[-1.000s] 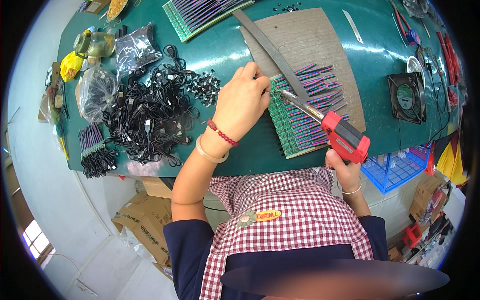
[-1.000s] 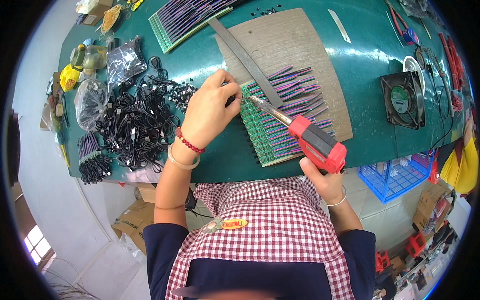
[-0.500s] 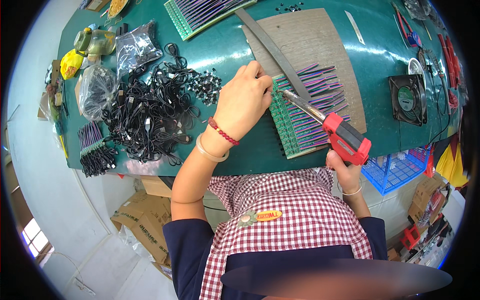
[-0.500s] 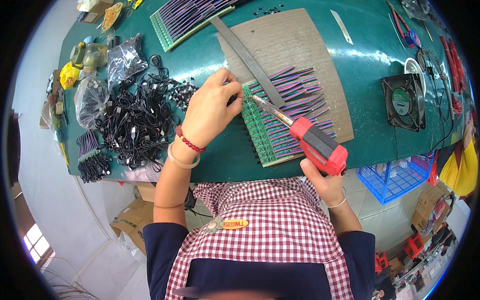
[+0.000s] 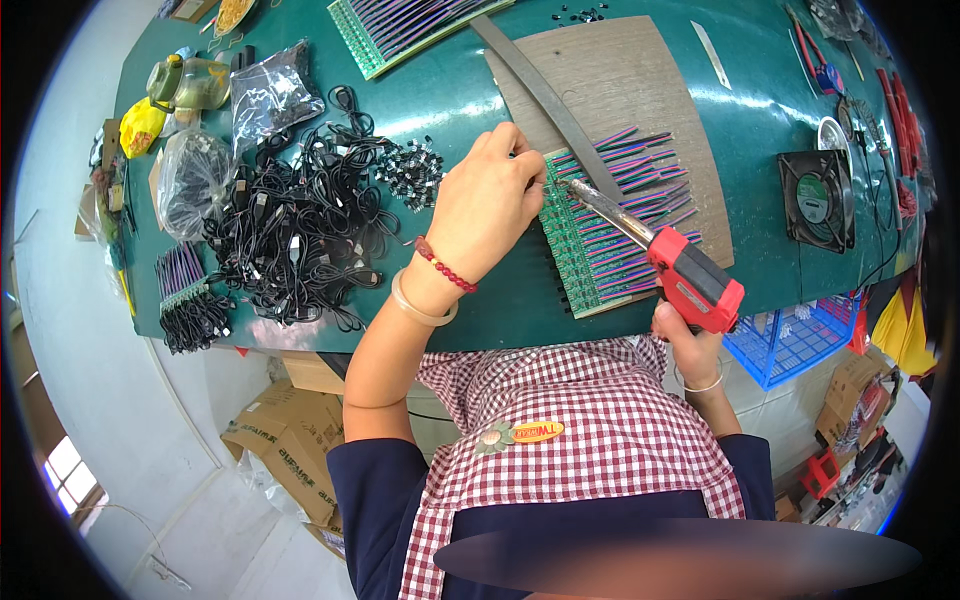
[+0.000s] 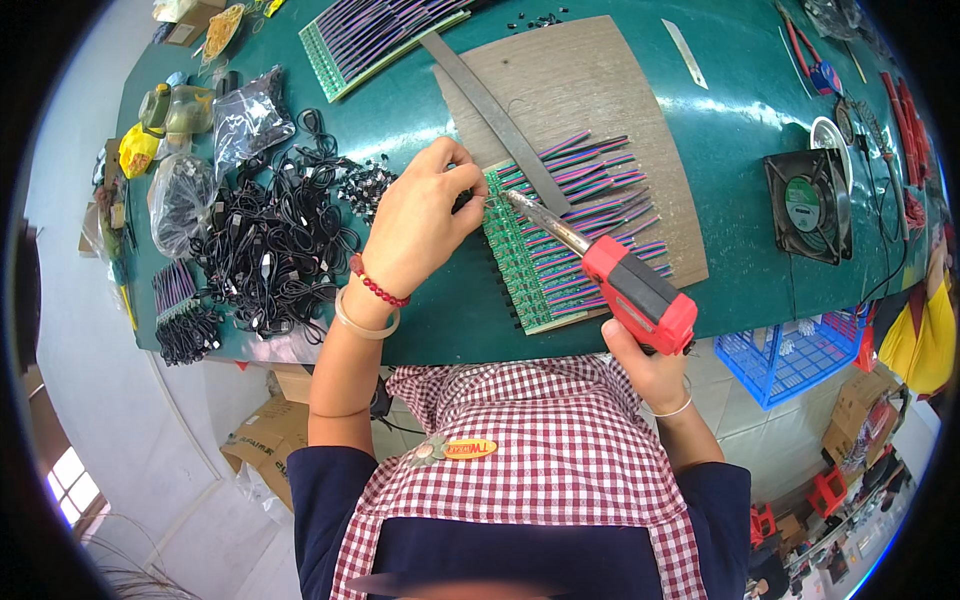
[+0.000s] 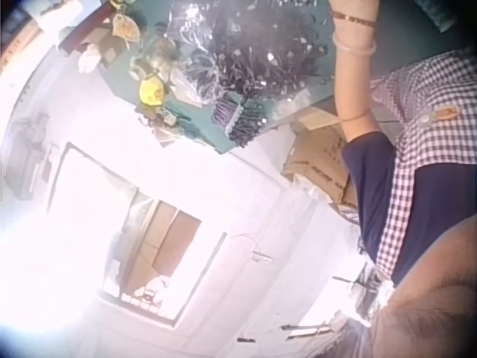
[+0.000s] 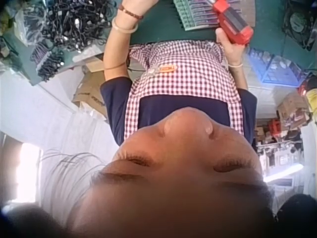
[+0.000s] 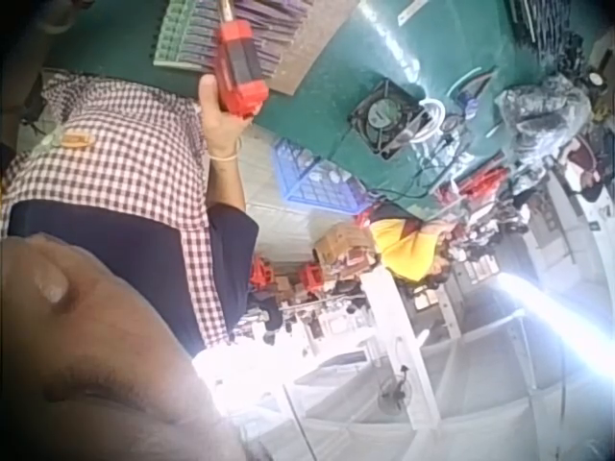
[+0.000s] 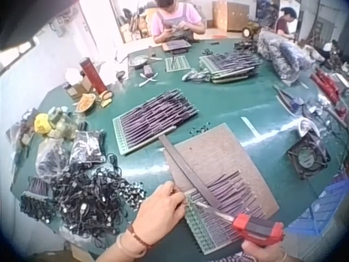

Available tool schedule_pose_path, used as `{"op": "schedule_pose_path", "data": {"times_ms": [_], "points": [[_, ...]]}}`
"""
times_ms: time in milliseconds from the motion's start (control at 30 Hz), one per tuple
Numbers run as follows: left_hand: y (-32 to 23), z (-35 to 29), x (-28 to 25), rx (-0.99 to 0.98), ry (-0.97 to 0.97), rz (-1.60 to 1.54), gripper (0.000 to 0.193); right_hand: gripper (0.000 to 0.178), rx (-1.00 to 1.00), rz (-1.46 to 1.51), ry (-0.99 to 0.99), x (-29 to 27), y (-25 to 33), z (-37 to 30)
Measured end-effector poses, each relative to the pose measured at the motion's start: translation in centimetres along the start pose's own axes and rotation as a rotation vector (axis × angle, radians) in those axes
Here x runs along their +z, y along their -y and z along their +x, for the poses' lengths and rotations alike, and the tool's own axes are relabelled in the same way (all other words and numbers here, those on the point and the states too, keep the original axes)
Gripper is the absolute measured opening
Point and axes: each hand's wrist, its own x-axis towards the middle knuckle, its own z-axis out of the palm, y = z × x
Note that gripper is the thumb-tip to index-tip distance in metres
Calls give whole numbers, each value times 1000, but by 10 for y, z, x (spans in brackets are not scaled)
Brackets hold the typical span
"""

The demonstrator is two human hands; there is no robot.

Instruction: The person assembles wires and small electrical components onto a green circuit board using a soldering iron.

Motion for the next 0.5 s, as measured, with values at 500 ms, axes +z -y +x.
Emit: {"op": "schedule_pose_path", "data": {"times_ms": [500], "points": [[0, -1, 0, -3, 7, 11, 4, 29, -73, -63, 28, 0, 1, 2]]}}
